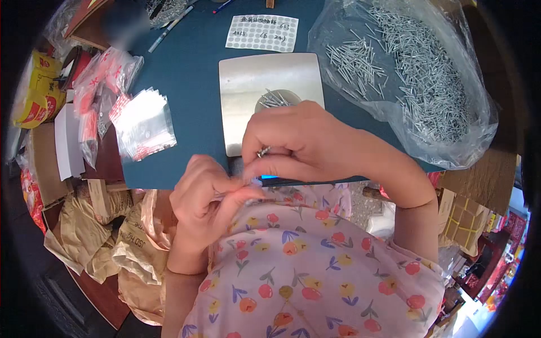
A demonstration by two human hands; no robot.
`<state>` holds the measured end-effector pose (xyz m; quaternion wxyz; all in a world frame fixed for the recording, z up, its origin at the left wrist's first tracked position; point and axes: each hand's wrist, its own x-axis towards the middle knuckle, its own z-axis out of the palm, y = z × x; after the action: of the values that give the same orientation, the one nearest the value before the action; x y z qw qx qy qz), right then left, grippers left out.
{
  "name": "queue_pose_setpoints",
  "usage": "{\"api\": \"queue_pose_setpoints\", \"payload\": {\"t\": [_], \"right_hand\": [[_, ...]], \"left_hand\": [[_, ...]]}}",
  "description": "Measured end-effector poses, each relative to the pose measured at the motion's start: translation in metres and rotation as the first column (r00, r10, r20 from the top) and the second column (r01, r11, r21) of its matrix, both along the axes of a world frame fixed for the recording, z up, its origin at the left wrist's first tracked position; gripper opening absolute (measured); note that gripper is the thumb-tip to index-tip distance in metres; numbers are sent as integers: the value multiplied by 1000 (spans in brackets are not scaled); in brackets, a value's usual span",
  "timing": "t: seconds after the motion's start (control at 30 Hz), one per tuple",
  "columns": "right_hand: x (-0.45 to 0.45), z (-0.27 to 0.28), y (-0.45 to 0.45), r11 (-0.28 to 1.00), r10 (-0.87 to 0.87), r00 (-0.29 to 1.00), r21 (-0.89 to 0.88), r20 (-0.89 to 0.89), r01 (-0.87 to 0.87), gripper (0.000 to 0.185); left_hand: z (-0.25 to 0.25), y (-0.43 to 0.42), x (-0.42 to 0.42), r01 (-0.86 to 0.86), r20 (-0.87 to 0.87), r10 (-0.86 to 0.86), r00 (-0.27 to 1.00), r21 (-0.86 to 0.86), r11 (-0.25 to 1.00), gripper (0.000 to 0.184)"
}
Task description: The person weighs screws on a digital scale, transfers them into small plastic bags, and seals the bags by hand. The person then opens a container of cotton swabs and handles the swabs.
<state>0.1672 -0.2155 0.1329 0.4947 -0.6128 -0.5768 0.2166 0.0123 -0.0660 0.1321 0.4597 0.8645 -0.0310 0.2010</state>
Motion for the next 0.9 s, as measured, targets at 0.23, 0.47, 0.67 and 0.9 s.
{"api": "queue_pose_setpoints", "payload": {"t": [0.23,0.47,0.67,0.9], "right_hand": [[6,8,-8,981,184,981,-45,-56,-186,10],[46,5,-35,943,-314,948,-136,-56,305,8],[97,-33,-78,743,-459,599,-86,656,664,23],[60,-29,-49,940,-186,859,-168,477,297,63]], "left_hand": [[-7,-1,3,94,190,-93,977,2,996,23],[-1,15,-2,-100,225,44,973,248,964,34],[-6,29,-5,-165,166,125,978,259,951,38],[-6,25,0,-153,58,144,988,246,957,37]]}}
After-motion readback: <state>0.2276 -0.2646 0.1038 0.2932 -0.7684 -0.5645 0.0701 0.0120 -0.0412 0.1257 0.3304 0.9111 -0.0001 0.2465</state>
